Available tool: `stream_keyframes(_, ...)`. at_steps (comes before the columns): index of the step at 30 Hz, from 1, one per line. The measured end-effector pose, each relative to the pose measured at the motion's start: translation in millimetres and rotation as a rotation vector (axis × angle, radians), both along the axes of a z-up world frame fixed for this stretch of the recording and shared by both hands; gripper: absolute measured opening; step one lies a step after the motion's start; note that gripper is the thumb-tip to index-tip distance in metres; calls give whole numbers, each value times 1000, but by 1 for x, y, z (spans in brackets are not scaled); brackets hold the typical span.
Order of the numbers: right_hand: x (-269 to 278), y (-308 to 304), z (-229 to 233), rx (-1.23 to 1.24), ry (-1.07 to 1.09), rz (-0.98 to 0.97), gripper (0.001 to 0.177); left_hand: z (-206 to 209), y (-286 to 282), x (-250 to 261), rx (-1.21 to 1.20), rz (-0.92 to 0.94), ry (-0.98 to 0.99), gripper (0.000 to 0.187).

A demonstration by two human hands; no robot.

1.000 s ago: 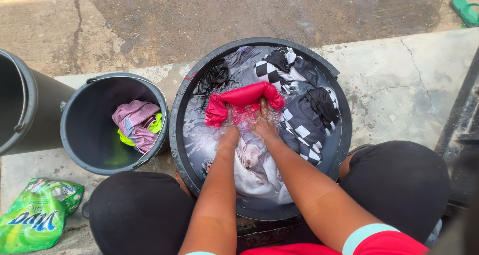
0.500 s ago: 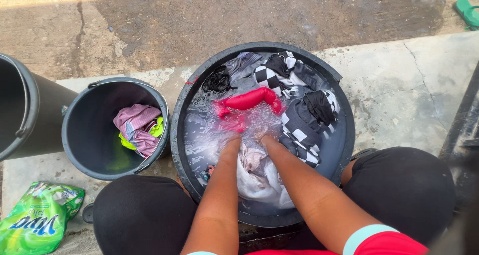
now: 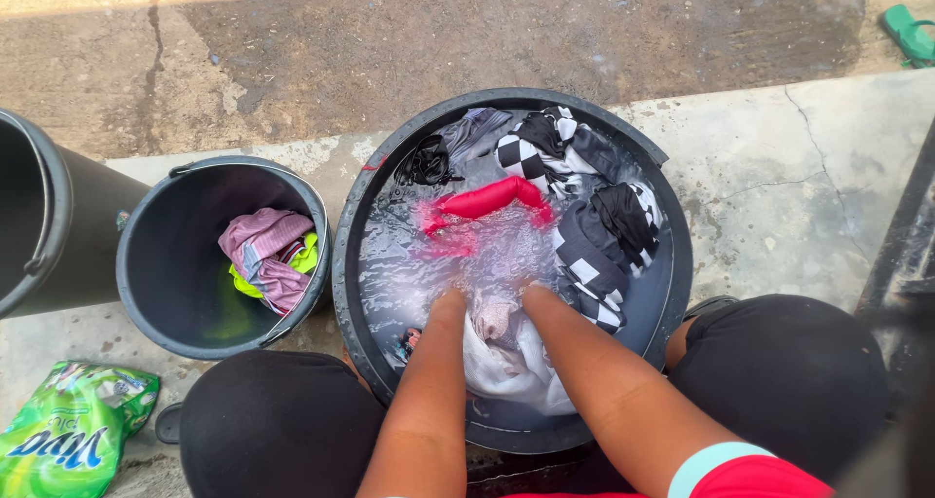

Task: The person washes clothes in a basin of soapy water by hand, scrubbing individual items like a red shirt and black-and-white patterned garments, and then wrings them out.

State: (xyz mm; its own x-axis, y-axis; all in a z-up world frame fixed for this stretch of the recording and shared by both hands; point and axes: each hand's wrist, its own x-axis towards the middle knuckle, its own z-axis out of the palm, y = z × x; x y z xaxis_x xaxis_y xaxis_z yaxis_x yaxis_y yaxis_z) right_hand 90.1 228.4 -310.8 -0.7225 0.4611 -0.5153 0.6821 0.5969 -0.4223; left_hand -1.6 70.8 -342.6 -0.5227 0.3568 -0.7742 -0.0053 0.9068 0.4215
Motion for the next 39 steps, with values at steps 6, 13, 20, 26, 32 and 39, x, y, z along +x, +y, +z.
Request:
stream_keyframes(6,-1,25,52,-119,-70,73,56,38,21,-21,112,119,34,31)
stream_keyframes(13,-1,32,162,-460,702,-847,58,233,66,-34,764,551,-107,29)
stream_keyframes(20,-4,28,267,-1186,756,-1021,38,368,9,18,1356,551,-521,38)
stream_keyframes(26,1,-25,308,-856,1037,-657,23,350,-23,44,1121,1007,-807,29)
stream_keyframes(32,36,-112,319,-52,867,-306,39,225,11,20,1118,1178,-535,36)
stream_keyframes(39,25,-6,252,-1334,657,-944,38,303,16,93,1410,900,-764,42)
